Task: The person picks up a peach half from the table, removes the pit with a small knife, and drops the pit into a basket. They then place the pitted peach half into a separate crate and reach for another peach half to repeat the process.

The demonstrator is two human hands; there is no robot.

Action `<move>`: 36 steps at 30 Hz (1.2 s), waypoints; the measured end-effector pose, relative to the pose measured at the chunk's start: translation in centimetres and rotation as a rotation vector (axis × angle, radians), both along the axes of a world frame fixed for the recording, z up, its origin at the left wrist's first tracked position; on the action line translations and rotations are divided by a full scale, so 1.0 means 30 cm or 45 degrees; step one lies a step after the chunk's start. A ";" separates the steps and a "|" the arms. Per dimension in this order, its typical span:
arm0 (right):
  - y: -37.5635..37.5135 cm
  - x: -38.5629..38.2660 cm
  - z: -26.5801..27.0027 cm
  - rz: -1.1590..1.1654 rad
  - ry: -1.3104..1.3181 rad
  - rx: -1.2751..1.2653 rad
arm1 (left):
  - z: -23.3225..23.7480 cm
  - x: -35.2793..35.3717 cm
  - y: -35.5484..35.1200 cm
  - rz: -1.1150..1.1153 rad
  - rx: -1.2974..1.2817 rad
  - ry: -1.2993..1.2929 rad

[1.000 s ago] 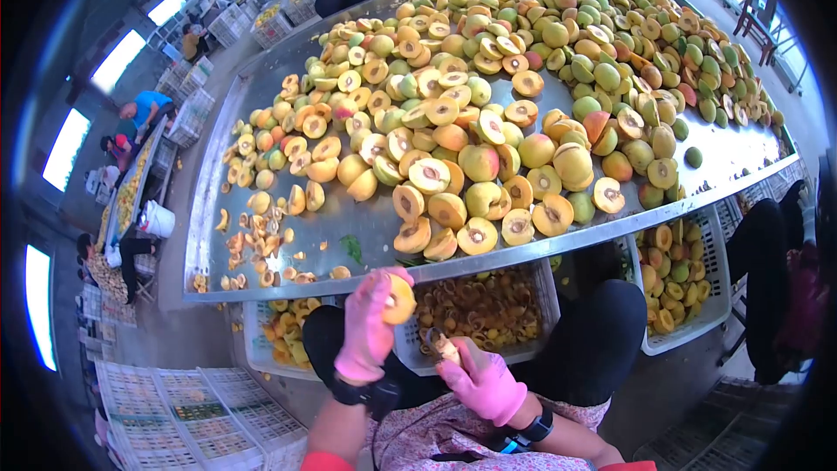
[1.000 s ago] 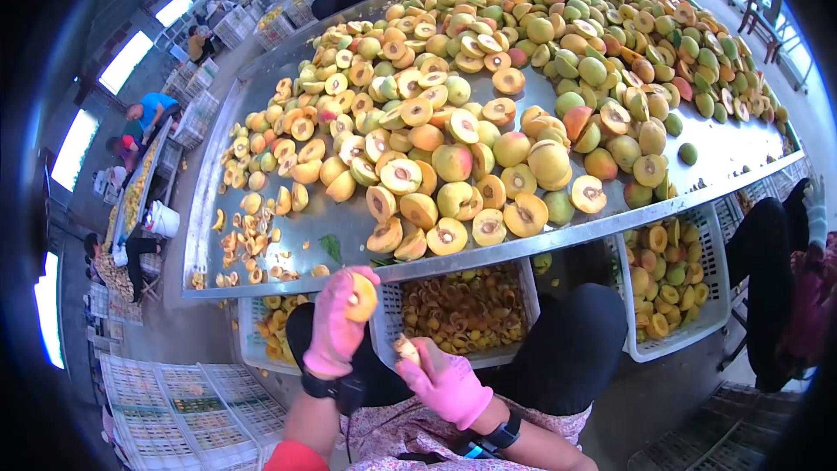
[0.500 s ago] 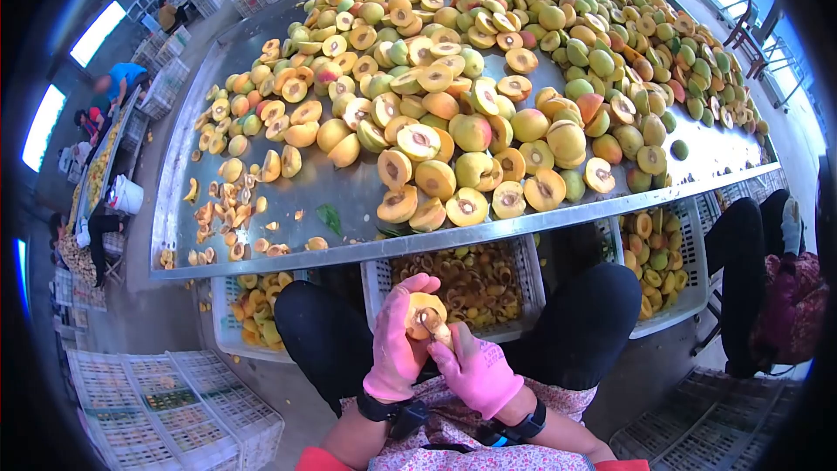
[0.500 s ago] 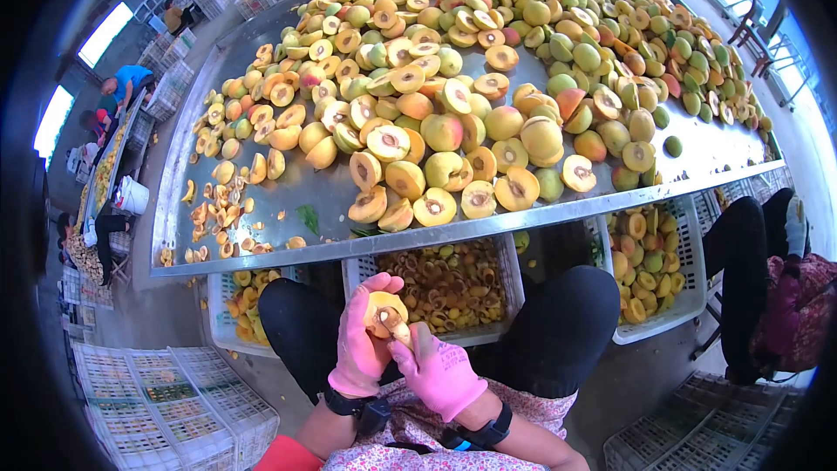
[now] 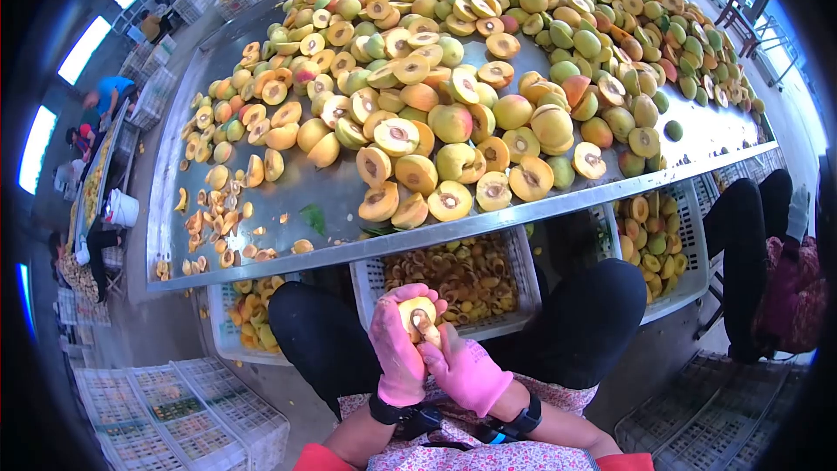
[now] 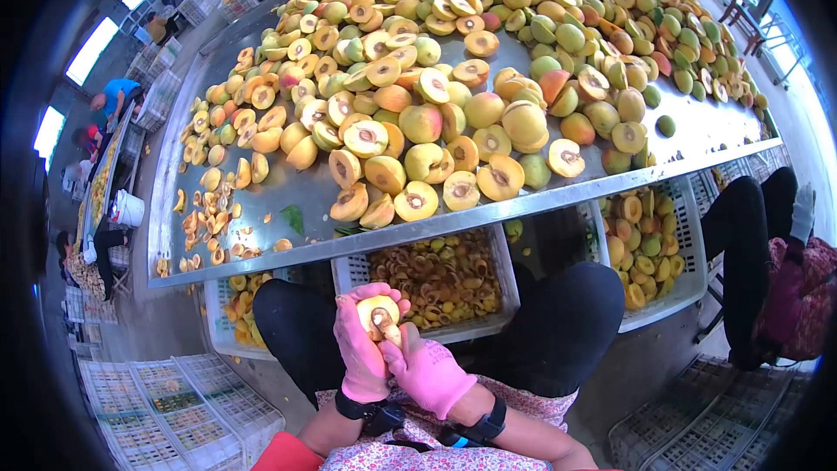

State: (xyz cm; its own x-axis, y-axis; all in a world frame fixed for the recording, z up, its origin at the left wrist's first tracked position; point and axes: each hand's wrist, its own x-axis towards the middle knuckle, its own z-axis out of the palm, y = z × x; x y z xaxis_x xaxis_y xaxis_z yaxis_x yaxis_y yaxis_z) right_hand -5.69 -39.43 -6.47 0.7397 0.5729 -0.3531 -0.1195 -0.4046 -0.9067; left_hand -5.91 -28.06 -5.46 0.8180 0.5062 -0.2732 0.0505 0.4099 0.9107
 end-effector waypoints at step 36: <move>0.004 0.029 -0.047 0.030 0.275 0.106 | -0.048 0.012 0.022 -0.057 0.095 -0.044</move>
State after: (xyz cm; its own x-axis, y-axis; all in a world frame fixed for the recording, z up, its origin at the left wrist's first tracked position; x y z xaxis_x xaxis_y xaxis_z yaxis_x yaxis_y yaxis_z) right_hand -4.84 -39.31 -7.87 0.6382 0.6226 -0.4529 -0.3062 -0.3344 -0.8913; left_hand -5.56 -27.41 -6.92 0.8486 0.4866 -0.2076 0.0356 0.3390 0.9401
